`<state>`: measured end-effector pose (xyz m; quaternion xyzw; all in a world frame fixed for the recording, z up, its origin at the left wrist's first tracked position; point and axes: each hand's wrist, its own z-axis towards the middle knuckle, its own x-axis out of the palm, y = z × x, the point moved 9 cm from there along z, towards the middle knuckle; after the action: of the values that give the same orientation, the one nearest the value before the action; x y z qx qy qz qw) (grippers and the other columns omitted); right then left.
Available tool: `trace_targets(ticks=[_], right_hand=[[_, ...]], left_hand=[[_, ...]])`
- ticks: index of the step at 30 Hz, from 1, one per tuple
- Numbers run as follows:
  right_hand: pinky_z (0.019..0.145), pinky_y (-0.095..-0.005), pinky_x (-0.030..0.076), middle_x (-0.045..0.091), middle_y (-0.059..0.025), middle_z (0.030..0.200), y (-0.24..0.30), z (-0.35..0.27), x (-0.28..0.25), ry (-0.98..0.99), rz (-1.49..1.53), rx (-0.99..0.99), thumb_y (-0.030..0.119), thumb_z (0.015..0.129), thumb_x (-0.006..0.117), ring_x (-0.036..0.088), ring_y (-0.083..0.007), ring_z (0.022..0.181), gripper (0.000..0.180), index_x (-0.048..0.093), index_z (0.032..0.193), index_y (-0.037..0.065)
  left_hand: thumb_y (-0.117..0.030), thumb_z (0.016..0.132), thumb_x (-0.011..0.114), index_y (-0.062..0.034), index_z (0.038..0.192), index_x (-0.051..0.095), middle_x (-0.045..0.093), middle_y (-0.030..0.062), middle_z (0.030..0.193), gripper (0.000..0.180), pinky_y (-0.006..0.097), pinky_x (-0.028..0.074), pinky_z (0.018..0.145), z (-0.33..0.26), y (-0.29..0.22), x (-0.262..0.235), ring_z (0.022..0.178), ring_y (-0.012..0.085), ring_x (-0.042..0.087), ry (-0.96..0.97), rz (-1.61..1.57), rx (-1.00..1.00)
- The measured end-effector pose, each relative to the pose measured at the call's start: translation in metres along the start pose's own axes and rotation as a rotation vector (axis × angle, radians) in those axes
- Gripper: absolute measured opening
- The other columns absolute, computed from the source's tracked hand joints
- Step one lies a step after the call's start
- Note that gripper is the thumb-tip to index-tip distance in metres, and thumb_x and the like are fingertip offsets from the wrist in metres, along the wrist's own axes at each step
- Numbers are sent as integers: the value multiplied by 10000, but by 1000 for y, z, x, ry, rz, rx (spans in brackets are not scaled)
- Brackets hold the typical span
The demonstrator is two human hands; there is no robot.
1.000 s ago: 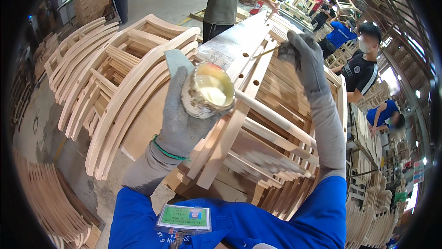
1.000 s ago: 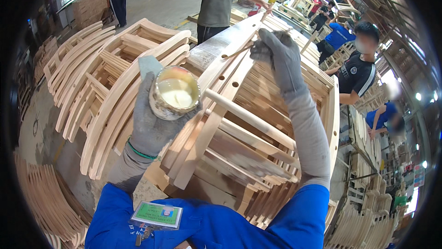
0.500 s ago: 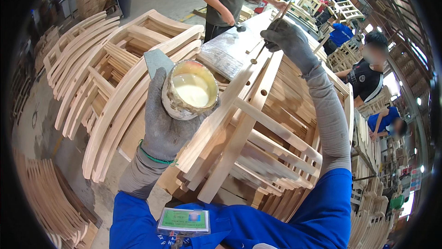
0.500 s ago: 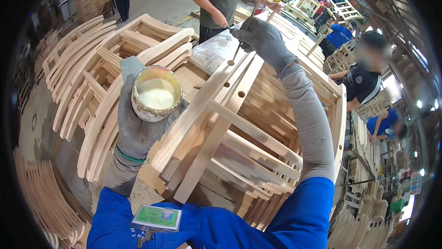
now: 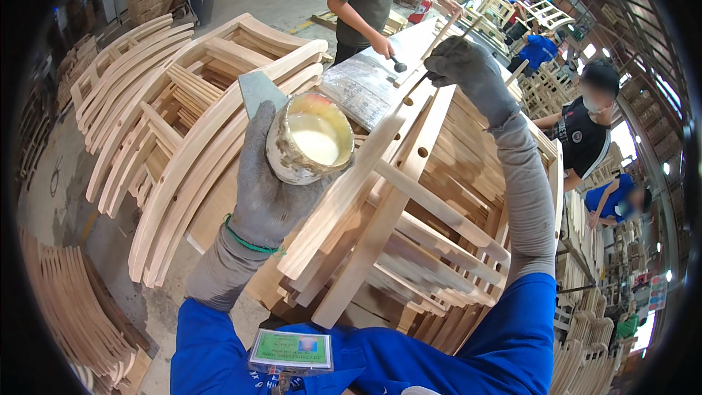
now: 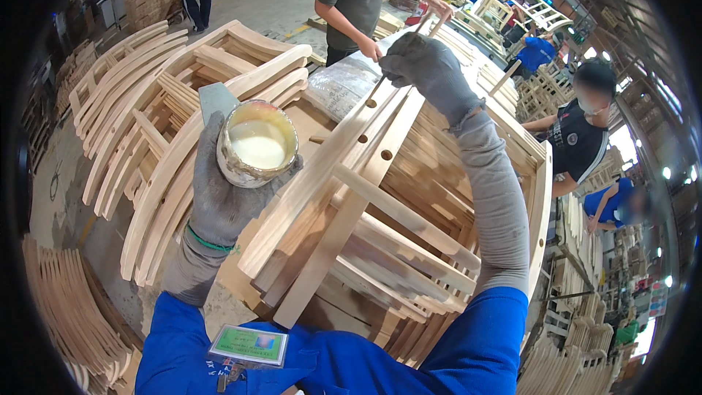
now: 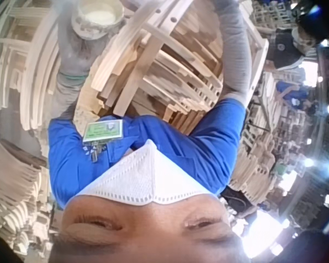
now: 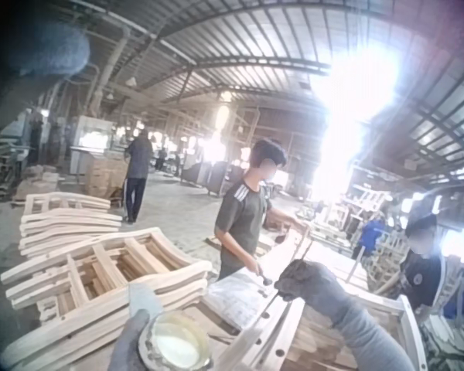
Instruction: The person applies a white adhesive to the joints of wooden chair frames using a small brush and container. They repeatedly dip the brush into the container and apply the adhesive to multiple frames, then place the treated frames onto a stack.
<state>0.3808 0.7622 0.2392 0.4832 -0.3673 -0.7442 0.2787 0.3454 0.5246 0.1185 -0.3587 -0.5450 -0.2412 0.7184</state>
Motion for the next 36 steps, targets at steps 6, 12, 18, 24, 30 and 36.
trace_targets(ticks=[6, 12, 18, 24, 30, 36], right_hand=[[675, -253, 548, 644, -123, 834, 55, -49, 4, -104, 119, -50, 19, 773, 663, 657, -193, 766, 194, 578, 933, -52], [754, -266, 542, 661, -116, 882, 81, -93, 55, 77, 391, -186, -55, 781, 645, 652, -170, 823, 142, 590, 907, -20], [725, -292, 570, 643, -166, 878, 52, -100, 38, -96, 794, -41, 2, 854, 578, 657, -212, 825, 117, 559, 951, -60], [743, -291, 580, 625, -171, 942, -15, -109, 38, -51, 1153, 209, 129, 927, 507, 656, -241, 850, 226, 535, 1042, -63], [747, -283, 574, 629, -152, 933, -34, -102, 50, -82, 1182, 286, 156, 943, 480, 654, -206, 815, 241, 521, 1087, -34], [585, -222, 558, 629, -111, 799, -42, -40, -36, -281, 960, 107, 206, 946, 490, 619, -121, 640, 232, 565, 990, -9]], left_hand=[[-429, 966, 331, -114, 1338, 375, 469, 132, 1289, 489, 491, 380, 1022, 2, 5, 0, 1206, 279, 463, -23, 148, 19], [-410, 975, 321, -113, 1339, 366, 470, 123, 1285, 472, 479, 393, 1012, -4, 19, 19, 1191, 271, 474, 51, 190, 0], [-427, 968, 340, -105, 1278, 432, 499, 115, 1236, 456, 486, 420, 981, -8, 36, 51, 1141, 263, 505, 127, 60, -128], [-447, 956, 377, -100, 1278, 421, 505, 104, 1213, 475, 431, 423, 983, -1, 48, 56, 1144, 240, 500, 182, 55, -173], [-465, 949, 385, -106, 1262, 435, 513, 99, 1202, 479, 434, 428, 970, 24, 53, 50, 1131, 237, 507, 160, 78, -229], [-469, 947, 379, -112, 1258, 428, 520, 102, 1193, 477, 435, 432, 963, 45, 43, 43, 1121, 238, 515, 132, 117, -203]])
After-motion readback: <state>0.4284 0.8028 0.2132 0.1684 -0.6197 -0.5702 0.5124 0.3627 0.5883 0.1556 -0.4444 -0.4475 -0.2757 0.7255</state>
